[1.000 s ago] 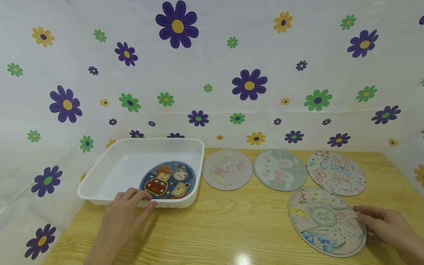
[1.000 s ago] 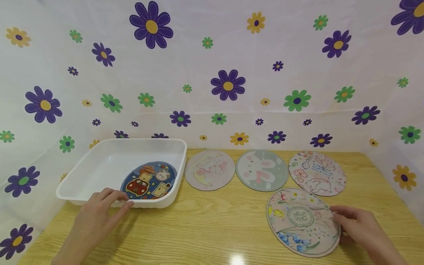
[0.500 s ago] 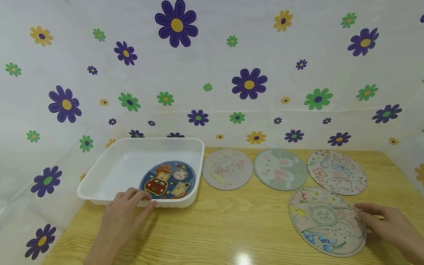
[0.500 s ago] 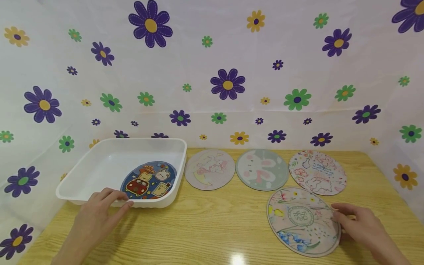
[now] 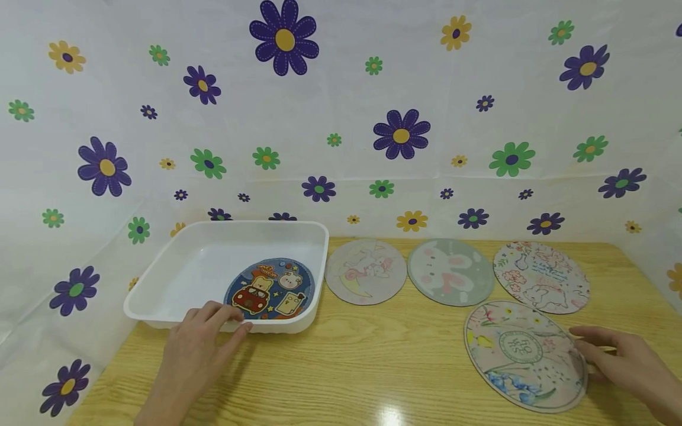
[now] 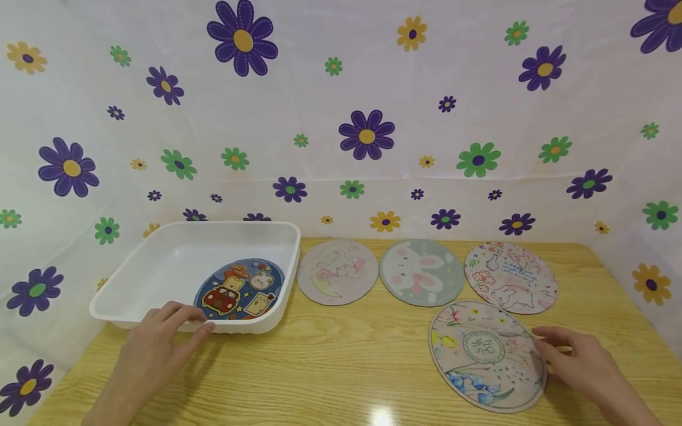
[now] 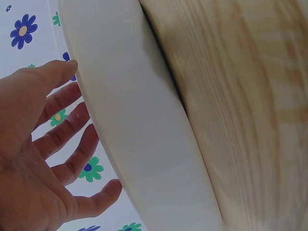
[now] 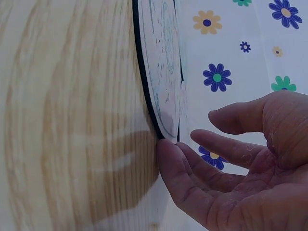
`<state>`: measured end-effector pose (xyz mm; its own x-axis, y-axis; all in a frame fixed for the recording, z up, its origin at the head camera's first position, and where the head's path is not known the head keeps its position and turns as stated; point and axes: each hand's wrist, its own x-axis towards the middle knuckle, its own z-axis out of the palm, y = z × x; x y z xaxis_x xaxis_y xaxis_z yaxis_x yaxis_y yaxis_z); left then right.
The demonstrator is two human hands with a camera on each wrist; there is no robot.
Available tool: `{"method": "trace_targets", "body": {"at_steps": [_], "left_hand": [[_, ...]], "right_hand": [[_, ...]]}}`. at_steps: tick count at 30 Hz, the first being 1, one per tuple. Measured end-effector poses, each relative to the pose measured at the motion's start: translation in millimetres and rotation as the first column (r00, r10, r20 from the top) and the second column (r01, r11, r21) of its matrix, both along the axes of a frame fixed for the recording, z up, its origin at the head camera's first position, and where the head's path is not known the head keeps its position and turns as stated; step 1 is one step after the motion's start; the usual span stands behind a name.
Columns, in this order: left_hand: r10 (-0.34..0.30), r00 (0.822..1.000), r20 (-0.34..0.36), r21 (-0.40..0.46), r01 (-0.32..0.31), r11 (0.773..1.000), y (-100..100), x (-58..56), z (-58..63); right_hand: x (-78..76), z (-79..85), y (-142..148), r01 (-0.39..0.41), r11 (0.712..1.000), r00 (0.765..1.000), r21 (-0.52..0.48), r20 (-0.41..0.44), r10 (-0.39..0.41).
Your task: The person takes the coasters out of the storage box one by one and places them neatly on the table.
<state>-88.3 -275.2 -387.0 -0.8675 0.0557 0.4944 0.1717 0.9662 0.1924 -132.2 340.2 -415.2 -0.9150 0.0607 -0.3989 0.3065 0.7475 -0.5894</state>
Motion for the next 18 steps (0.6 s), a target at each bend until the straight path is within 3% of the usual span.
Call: {"method": "trace_targets", "body": {"at_steps": [8,18], "left_hand": [[0.004,1.000,0.016,0.009,-0.004,1.000,-0.1,0.5,-0.3],[0.003,1.000,0.014,0.010,-0.003,1.000,0.6,0.3,1.2]], "right_hand": [[0.9,2.0,-2.6,-0.007,1.000,1.000,0.029,-0.017,0.008],[-0.6,0.1,-5.8,-0.097,0.981,0.985,0.170,-0.121,0.119]]}}
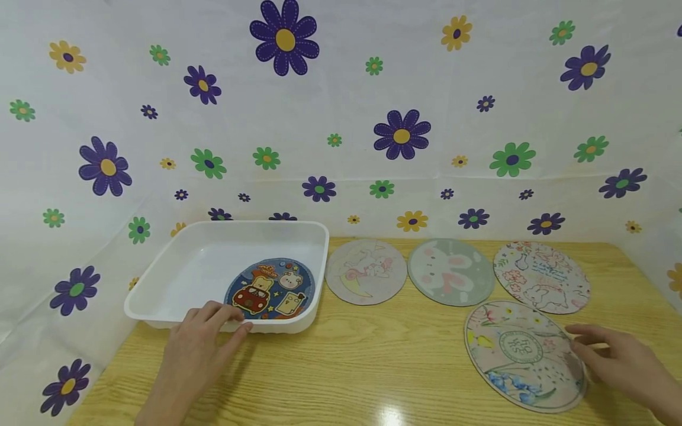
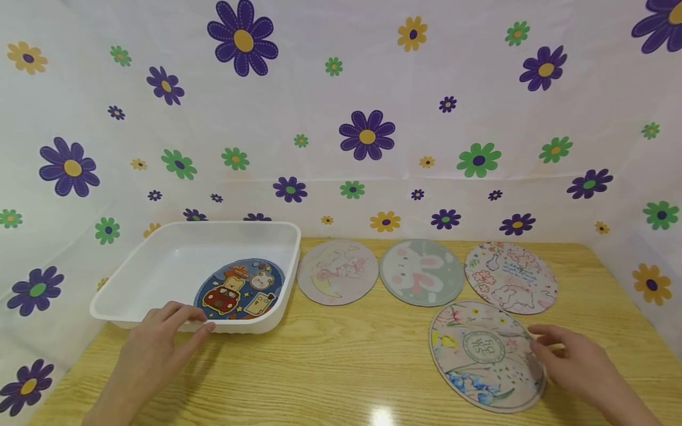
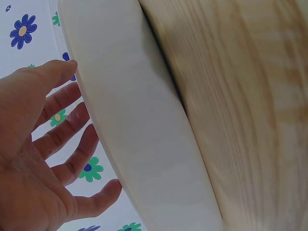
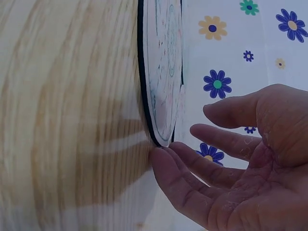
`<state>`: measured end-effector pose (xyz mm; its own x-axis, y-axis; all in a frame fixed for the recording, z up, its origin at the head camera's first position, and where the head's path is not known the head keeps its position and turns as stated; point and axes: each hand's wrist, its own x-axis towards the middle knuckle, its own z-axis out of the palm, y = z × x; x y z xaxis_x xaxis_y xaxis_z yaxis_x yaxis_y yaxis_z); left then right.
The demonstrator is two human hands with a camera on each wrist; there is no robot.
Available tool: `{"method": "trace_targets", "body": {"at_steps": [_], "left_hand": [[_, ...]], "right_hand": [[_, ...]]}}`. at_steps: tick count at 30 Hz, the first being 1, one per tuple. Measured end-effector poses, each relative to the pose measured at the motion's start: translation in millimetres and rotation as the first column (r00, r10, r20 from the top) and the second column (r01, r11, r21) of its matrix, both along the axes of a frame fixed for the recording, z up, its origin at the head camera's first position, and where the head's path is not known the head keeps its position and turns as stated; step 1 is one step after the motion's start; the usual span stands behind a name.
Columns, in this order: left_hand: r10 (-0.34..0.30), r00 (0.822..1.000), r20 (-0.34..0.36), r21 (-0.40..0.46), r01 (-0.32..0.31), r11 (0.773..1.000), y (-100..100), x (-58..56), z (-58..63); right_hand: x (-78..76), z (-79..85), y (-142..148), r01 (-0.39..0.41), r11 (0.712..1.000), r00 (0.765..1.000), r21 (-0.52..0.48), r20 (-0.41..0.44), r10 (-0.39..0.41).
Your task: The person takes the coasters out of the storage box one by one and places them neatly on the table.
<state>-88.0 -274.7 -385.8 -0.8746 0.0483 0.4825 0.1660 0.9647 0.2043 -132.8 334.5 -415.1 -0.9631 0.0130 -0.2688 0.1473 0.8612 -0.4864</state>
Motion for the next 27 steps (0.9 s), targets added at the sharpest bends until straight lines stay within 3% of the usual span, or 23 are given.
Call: {"method": "trace_targets", "body": {"at_steps": [15,22,27], "left_hand": [[-0.015,0.999,-0.039,-0.006,0.015,1.000,-0.3,0.2,-1.1],[-0.016,0.999,-0.038,-0.009,0.016,1.000,-0.3,0.7,-0.8],[-0.016,0.999,-0.039,-0.009,0.015,1.000,-0.1,1.0,-0.4]], "right_hand": [[-1.5,2.5,-9.7,-0.155,0.974,0.973,0.166,-0.143,0.180],[3.0,1.3,-17.2,-0.181,0.967,0.932,0.182,-0.283,0.227],[2.7,-0.5,-22.3,-0.208,0.959,0.922,0.193,-0.289,0.258]]}}
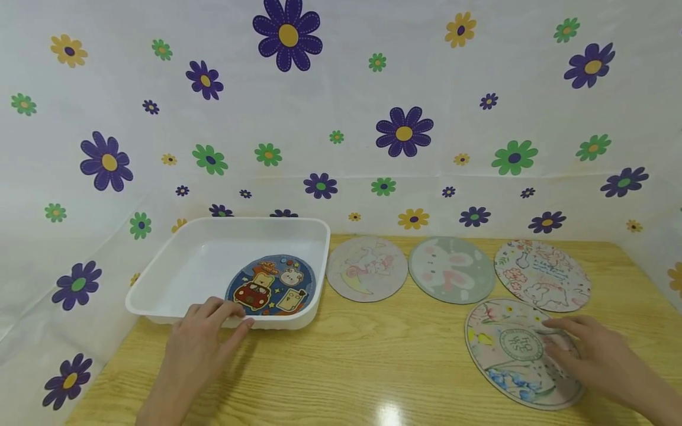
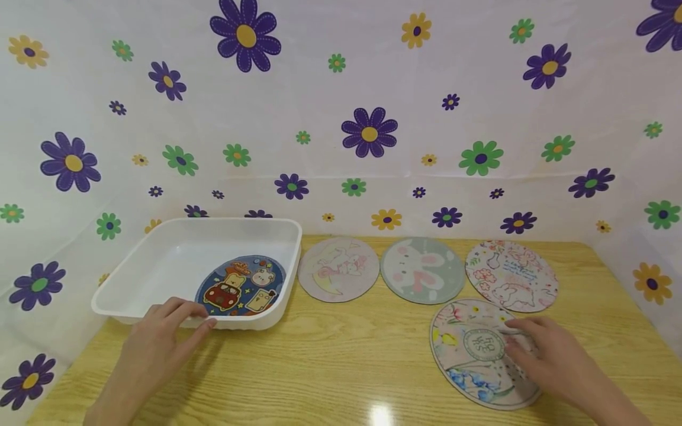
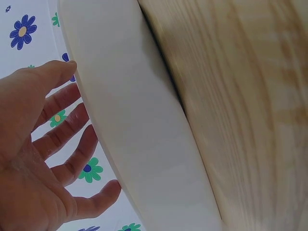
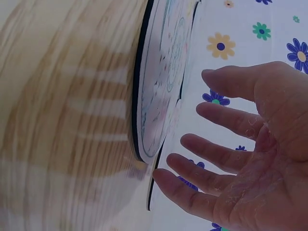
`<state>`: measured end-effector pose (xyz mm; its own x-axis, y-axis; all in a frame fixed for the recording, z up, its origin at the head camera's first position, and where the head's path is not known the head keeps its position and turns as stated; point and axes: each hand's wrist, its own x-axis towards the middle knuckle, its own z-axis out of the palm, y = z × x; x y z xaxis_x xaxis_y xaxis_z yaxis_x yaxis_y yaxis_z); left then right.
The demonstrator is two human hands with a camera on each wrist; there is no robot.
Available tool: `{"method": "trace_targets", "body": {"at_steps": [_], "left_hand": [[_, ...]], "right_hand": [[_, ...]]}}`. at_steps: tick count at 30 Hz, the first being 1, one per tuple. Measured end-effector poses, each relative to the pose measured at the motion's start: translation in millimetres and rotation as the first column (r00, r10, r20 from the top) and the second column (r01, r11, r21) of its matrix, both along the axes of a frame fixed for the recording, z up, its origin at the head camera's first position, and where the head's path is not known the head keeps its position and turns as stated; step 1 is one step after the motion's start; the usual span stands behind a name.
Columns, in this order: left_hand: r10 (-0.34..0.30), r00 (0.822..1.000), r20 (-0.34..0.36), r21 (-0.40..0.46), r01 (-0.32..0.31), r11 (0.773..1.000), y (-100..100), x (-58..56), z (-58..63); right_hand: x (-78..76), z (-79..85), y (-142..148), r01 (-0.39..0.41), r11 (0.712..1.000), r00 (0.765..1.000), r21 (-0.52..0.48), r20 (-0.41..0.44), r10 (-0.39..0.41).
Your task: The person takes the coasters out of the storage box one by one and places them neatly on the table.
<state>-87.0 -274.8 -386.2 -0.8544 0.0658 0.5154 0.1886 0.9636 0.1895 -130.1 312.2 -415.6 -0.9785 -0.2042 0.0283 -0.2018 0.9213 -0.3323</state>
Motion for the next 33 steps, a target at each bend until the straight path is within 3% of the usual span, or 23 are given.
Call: {"method": "trace_targets", "body": {"at_steps": [14,33], "left_hand": [[0.007,1.000,0.014,0.003,-0.007,1.000,0.2,-0.5,0.4],[0.003,1.000,0.001,0.009,-0.003,1.000,0.0,0.1,-0.7]], "right_hand": [[2.6,1.6,-14.9,-0.085,0.996,0.994,-0.037,-0.067,0.082],[-0.2,9.8,-32.2,-0.129,0.990,0.990,-0.047,-0.066,0.126]]}}
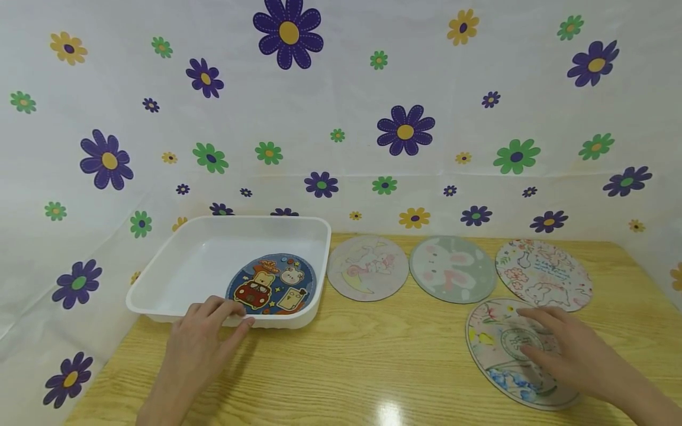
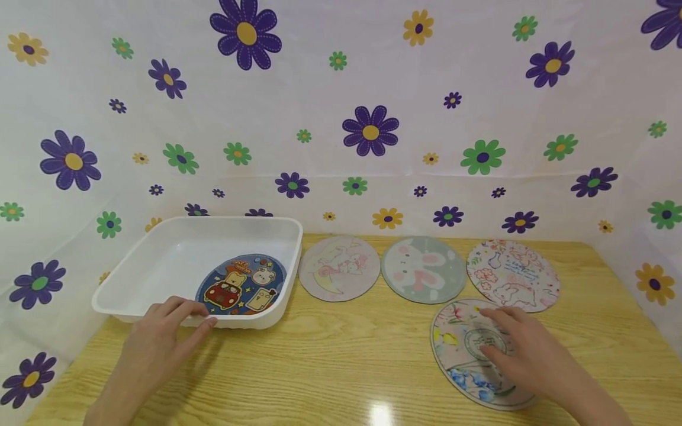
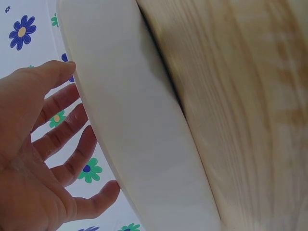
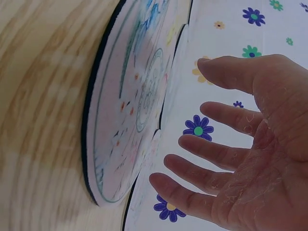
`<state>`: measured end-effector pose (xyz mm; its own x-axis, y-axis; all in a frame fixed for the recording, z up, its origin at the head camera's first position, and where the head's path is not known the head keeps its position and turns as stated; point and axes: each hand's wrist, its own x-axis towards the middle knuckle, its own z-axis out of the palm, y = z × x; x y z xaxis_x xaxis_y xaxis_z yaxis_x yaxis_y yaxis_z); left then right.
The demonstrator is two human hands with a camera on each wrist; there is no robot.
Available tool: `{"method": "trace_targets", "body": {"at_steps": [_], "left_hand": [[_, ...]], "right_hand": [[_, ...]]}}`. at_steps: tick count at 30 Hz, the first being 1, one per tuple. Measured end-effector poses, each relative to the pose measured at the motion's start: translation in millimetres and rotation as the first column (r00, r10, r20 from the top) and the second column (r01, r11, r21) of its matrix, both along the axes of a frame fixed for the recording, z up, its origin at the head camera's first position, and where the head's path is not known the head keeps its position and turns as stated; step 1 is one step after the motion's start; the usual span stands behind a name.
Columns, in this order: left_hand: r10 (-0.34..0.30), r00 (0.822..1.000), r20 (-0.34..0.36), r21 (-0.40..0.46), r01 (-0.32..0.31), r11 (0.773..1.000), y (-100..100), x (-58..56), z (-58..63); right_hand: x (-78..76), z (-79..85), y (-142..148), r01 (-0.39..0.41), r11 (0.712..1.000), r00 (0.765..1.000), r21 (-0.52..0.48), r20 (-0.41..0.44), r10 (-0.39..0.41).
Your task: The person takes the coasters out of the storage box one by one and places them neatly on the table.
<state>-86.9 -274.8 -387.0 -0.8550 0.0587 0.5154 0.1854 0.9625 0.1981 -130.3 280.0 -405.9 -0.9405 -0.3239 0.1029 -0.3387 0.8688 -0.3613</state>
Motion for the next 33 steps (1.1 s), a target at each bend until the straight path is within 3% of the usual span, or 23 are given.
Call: {"method": "trace_targets", "body": {"at_steps": [12,21,33], "left_hand": [[-0.006,1.000,0.002,0.006,0.006,1.000,0.0,-0.2,-0.3],[0.000,1.000,0.013,0.006,0.000,1.000,-0.3,-0.2,0.3],[-0.003,1.000,0.000,0.000,0.003,1.000,-0.9,-0.8,-0.7]], "right_hand": [[-5.5,8.8,-9.5,-0.058,0.998,0.997,-0.018,-0.043,0.058],[-8.8,15.6,-21.7,-0.037,0.999,0.999,0.009,-0.022,0.037],[-13.1,23.8,-37.7,-0.095,0.995,0.994,-0.042,-0.057,0.093]]}}
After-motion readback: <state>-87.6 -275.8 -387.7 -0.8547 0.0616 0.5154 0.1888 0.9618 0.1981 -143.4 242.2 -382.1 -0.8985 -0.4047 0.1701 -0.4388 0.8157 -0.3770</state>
